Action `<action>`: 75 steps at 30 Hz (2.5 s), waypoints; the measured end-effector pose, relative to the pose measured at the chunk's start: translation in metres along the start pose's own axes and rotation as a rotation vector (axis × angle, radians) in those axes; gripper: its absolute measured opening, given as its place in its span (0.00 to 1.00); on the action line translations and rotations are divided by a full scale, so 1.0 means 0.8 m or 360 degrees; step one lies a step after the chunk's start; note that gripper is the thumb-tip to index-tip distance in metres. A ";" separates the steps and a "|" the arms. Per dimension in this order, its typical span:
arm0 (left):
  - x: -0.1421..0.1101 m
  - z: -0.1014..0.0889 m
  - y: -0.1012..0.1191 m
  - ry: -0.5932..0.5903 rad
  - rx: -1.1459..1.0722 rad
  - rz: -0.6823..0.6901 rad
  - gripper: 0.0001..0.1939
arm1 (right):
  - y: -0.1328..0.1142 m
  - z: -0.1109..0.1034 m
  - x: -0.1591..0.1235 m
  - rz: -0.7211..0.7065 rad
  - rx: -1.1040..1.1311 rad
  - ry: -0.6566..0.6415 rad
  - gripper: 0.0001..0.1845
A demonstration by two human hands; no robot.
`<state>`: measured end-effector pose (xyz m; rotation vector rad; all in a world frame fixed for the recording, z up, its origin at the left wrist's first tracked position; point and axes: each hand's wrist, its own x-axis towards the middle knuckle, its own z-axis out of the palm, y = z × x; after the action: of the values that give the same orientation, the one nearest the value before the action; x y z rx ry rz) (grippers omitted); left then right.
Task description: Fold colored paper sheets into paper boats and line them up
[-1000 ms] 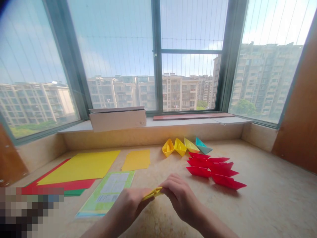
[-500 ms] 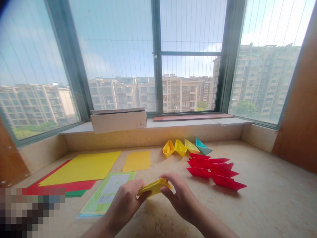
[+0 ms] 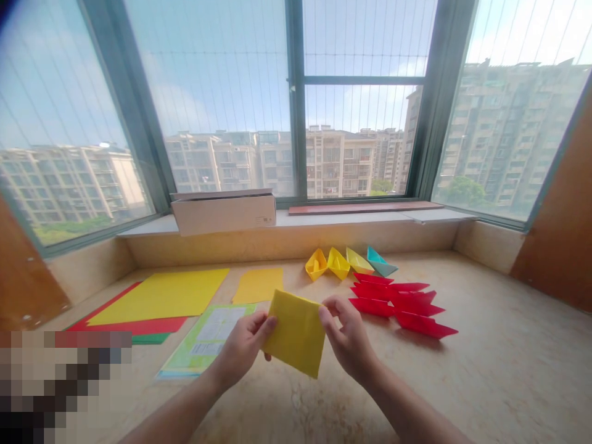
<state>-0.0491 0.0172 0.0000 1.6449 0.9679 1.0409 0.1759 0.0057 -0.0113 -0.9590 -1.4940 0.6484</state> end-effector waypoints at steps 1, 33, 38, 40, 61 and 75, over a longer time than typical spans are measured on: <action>0.001 -0.003 -0.001 0.0080 0.0027 -0.0003 0.25 | 0.001 -0.001 0.001 0.0054 0.0009 -0.0134 0.16; -0.014 0.014 0.012 -0.0029 -0.0415 0.0008 0.43 | 0.002 0.015 -0.011 0.0377 0.0086 -0.0533 0.34; -0.007 0.002 0.017 0.0163 -0.0209 -0.0104 0.46 | 0.001 0.015 -0.017 0.0272 -0.0143 -0.0614 0.33; -0.005 -0.003 0.019 0.0184 -0.0213 -0.0088 0.46 | 0.000 0.007 -0.012 0.0065 -0.0355 -0.0414 0.30; -0.011 -0.011 0.000 -0.0207 0.0180 0.0283 0.36 | -0.001 -0.031 0.007 -0.0389 -0.0427 -0.0719 0.21; 0.001 -0.025 -0.010 -0.0340 0.0710 0.0902 0.22 | 0.007 -0.027 0.004 -0.0661 -0.0561 -0.0636 0.24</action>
<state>-0.0685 0.0257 -0.0038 2.4391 0.6253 1.0207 0.1980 0.0082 -0.0109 -0.7654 -2.1410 0.2837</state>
